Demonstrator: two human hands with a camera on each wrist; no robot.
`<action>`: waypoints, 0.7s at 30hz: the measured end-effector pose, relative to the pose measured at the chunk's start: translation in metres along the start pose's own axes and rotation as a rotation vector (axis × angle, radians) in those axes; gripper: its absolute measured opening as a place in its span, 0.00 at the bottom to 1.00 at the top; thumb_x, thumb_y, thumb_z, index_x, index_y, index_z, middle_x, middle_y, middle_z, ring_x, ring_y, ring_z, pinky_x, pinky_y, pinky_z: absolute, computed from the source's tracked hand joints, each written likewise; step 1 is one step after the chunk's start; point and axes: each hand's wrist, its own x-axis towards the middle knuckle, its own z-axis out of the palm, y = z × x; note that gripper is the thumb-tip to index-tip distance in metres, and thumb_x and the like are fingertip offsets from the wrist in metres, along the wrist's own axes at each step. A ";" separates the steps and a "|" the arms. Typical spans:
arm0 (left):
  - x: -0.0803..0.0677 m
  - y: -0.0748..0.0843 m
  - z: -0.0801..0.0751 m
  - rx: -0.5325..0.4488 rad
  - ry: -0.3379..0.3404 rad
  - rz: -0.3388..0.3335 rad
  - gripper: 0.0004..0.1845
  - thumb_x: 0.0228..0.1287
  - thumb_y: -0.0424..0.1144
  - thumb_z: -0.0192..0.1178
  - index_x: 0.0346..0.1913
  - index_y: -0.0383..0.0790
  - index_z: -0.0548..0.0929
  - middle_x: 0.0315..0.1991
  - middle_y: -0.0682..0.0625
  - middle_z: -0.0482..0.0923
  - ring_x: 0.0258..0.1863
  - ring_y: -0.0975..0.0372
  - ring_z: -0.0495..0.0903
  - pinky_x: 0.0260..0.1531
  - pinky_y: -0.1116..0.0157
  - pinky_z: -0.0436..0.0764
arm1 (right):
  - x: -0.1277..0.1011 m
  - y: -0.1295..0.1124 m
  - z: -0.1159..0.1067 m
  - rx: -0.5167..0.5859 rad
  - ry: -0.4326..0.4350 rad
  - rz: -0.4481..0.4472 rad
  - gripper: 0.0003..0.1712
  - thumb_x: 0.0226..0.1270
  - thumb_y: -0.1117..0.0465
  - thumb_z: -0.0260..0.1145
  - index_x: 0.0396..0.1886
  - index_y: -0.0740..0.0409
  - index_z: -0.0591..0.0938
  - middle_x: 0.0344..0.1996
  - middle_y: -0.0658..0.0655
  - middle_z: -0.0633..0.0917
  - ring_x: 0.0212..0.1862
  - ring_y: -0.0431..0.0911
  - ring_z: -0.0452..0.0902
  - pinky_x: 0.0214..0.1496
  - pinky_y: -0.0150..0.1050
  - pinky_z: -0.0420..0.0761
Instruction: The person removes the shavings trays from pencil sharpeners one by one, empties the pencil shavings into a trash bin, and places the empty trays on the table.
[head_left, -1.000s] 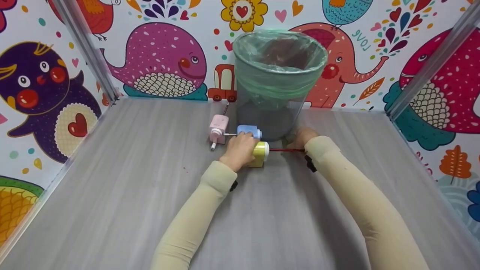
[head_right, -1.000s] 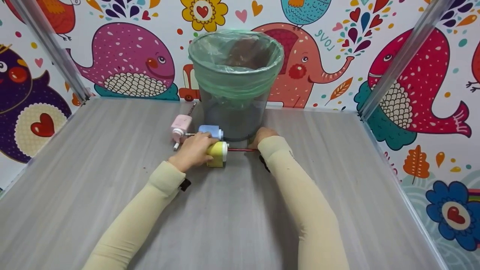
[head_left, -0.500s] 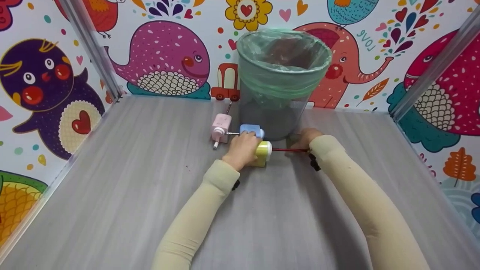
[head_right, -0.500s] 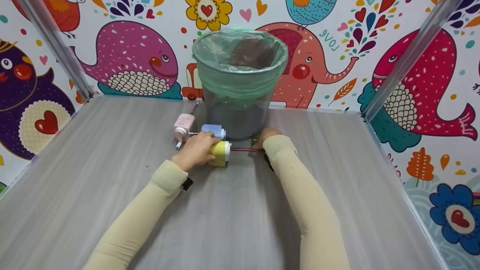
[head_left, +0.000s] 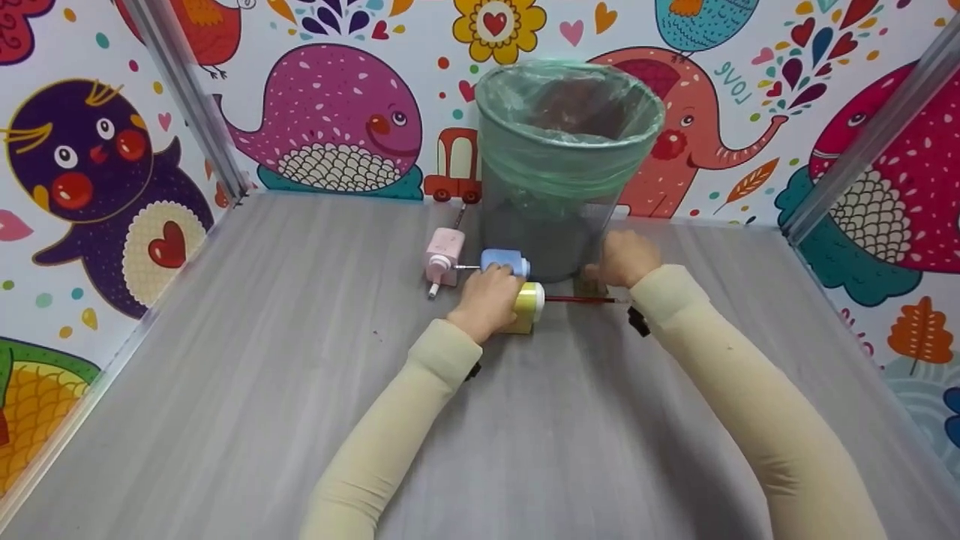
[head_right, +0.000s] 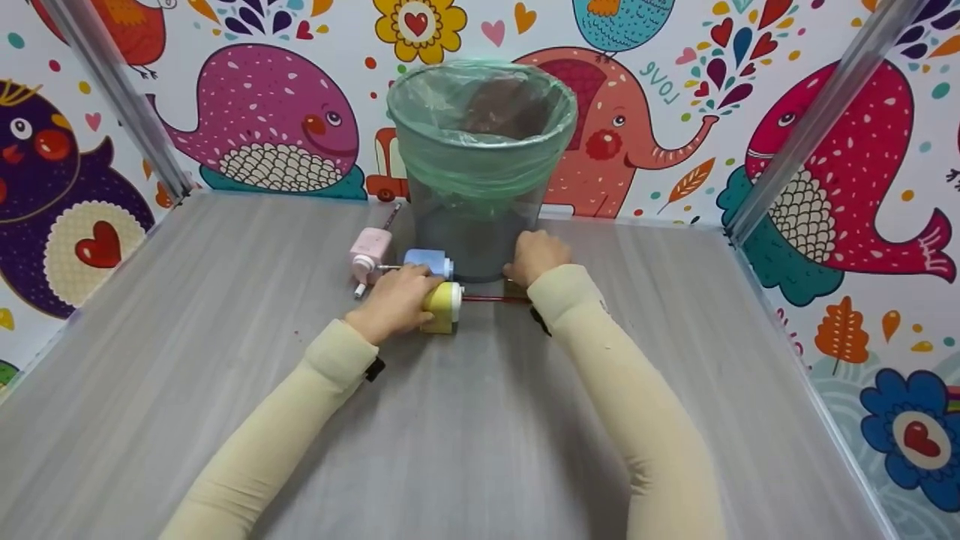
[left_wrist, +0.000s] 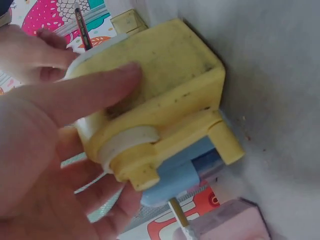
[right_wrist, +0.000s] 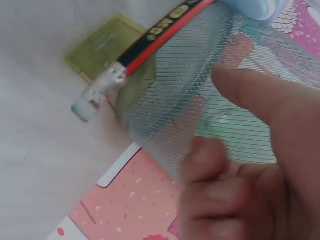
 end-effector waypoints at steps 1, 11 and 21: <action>0.000 0.000 0.000 0.007 -0.002 0.001 0.24 0.61 0.43 0.69 0.60 0.40 0.82 0.56 0.43 0.81 0.57 0.50 0.79 0.56 0.51 0.79 | -0.001 -0.001 0.000 0.005 0.002 -0.012 0.21 0.65 0.51 0.70 0.42 0.68 0.84 0.28 0.61 0.82 0.34 0.54 0.77 0.37 0.46 0.78; -0.001 -0.010 -0.008 -0.061 -0.012 0.046 0.35 0.59 0.50 0.72 0.67 0.41 0.76 0.66 0.43 0.75 0.66 0.50 0.71 0.63 0.47 0.69 | -0.011 -0.014 0.007 0.049 0.067 -0.167 0.21 0.64 0.51 0.70 0.41 0.68 0.85 0.26 0.61 0.84 0.29 0.51 0.78 0.32 0.43 0.80; 0.017 -0.042 -0.031 -0.329 0.004 -0.075 0.31 0.69 0.59 0.59 0.66 0.41 0.78 0.65 0.43 0.75 0.65 0.51 0.71 0.70 0.51 0.69 | -0.013 -0.020 0.011 0.156 0.163 -0.299 0.17 0.64 0.52 0.70 0.36 0.63 0.84 0.28 0.60 0.87 0.28 0.49 0.81 0.37 0.47 0.85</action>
